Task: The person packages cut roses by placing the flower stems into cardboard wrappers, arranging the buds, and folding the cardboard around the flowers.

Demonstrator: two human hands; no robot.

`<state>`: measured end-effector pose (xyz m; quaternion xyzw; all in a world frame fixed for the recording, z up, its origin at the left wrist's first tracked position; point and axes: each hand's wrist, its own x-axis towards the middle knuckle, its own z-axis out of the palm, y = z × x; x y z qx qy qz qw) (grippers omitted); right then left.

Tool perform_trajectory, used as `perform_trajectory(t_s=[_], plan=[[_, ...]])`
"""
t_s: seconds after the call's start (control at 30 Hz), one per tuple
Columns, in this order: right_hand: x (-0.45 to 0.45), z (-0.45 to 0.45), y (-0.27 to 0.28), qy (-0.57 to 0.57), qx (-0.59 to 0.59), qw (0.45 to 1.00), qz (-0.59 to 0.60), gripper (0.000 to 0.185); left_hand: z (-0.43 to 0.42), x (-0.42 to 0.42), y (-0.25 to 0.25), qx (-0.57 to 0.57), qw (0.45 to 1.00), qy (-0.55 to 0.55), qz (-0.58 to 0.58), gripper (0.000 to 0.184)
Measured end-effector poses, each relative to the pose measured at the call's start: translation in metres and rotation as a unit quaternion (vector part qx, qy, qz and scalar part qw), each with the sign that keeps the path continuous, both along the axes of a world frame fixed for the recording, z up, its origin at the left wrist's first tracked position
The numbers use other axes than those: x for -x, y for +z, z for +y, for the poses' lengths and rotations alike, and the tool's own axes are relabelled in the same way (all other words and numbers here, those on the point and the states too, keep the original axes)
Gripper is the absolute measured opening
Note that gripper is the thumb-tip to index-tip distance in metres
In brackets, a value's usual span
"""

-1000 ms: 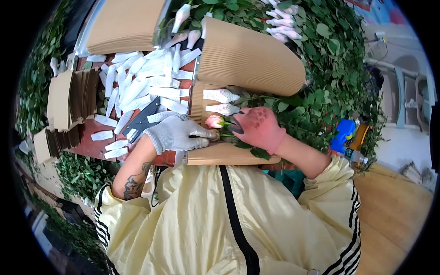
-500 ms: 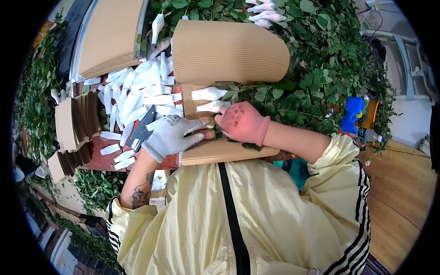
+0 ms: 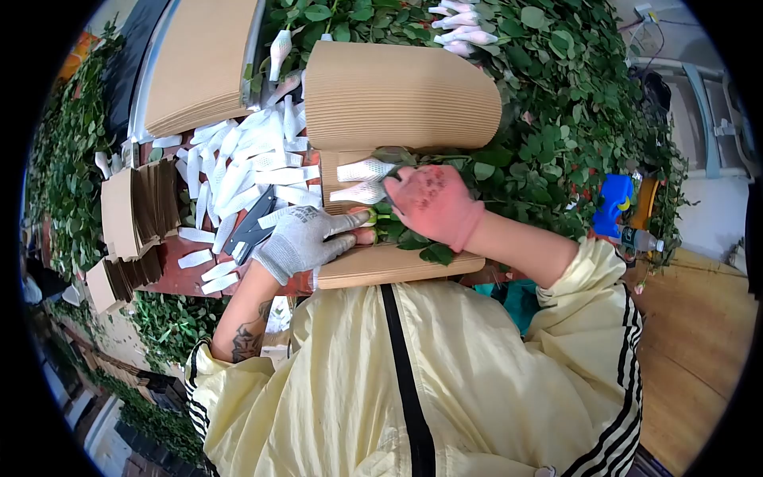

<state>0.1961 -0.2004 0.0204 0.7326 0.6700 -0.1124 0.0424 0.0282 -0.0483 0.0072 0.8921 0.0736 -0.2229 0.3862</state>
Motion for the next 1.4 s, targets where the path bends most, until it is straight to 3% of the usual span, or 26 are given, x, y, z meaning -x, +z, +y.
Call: perform_trajectory(t_s=[0.1, 0.17, 0.23, 0.27, 0.33, 0.37, 0.43, 0.57, 0.67, 0.73, 0.97, 1.03, 1.1, 1.17, 1.23, 1.33, 1.4], plan=[[0.001, 0.001, -0.029, 0.037, -0.004, 0.999, -0.010, 0.018, -0.002, 0.004, -0.012, 0.074, 0.993, 0.036, -0.084, 0.037], [0.003, 0.001, -0.031, 0.035, 0.011, 0.999, -0.010, 0.020, 0.000, 0.004, -0.011, 0.100, 0.992, 0.046, -0.069, 0.039], [0.004, -0.002, -0.028, 0.045, -0.019, 0.999, -0.014, 0.020, 0.000, 0.009, -0.021, 0.016, 0.984, 0.025, -0.176, 0.036], [0.005, -0.003, -0.027, 0.044, -0.019, 0.999, -0.013, 0.020, -0.001, 0.011, -0.022, 0.016, 0.984, 0.024, -0.175, 0.036], [0.005, -0.003, -0.025, 0.061, -0.013, 0.998, -0.010, 0.019, 0.000, 0.009, -0.016, -0.045, 0.964, 0.192, -0.179, 0.031], [0.005, -0.003, -0.025, 0.056, -0.014, 0.998, -0.010, 0.019, -0.001, 0.006, -0.017, -0.045, 0.965, 0.187, -0.180, 0.031], [0.004, 0.000, -0.023, 0.053, -0.016, 0.998, -0.012, 0.015, -0.002, -0.002, -0.025, -0.151, 0.949, 0.115, -0.252, 0.025], [0.004, 0.004, -0.026, 0.023, 0.013, 1.000, 0.000, 0.011, 0.005, -0.002, -0.043, -0.162, 0.928, 0.096, -0.321, 0.018], [0.003, 0.001, -0.031, 0.002, -0.022, 1.000, 0.006, 0.009, 0.011, 0.001, -0.040, -0.165, 0.924, 0.117, -0.324, 0.014], [0.001, 0.002, -0.034, 0.008, 0.029, 1.000, 0.005, 0.015, 0.014, 0.005, -0.039, -0.171, 0.931, 0.110, -0.303, 0.014], [0.000, -0.003, -0.044, 0.003, -0.015, 1.000, 0.023, 0.026, 0.046, 0.027, -0.035, -0.171, 0.936, 0.152, -0.269, 0.014], [0.001, -0.004, -0.048, 0.022, -0.023, 0.999, -0.001, 0.030, 0.055, 0.034, -0.022, -0.224, 0.933, 0.233, -0.159, 0.024], [-0.001, -0.006, -0.048, 0.039, -0.044, 0.998, 0.000, 0.029, 0.057, 0.035, -0.010, -0.243, 0.926, 0.235, -0.166, 0.027], [-0.002, -0.008, -0.047, 0.063, -0.060, 0.996, 0.000, 0.029, 0.039, 0.024, 0.012, -0.126, 0.952, 0.197, -0.196, 0.024], [-0.002, -0.007, -0.043, 0.051, -0.051, 0.997, 0.025, 0.023, 0.023, 0.011, 0.015, -0.035, 0.957, 0.059, -0.282, 0.026], [-0.001, -0.004, -0.042, 0.045, -0.023, 0.999, 0.019, 0.019, -0.002, -0.011, 0.023, -0.025, 0.978, 0.033, -0.205, 0.034], [0.000, -0.002, -0.036, 0.020, 0.004, 1.000, -0.002, 0.016, -0.006, -0.020, 0.011, -0.098, 0.987, -0.015, -0.129, 0.042]])
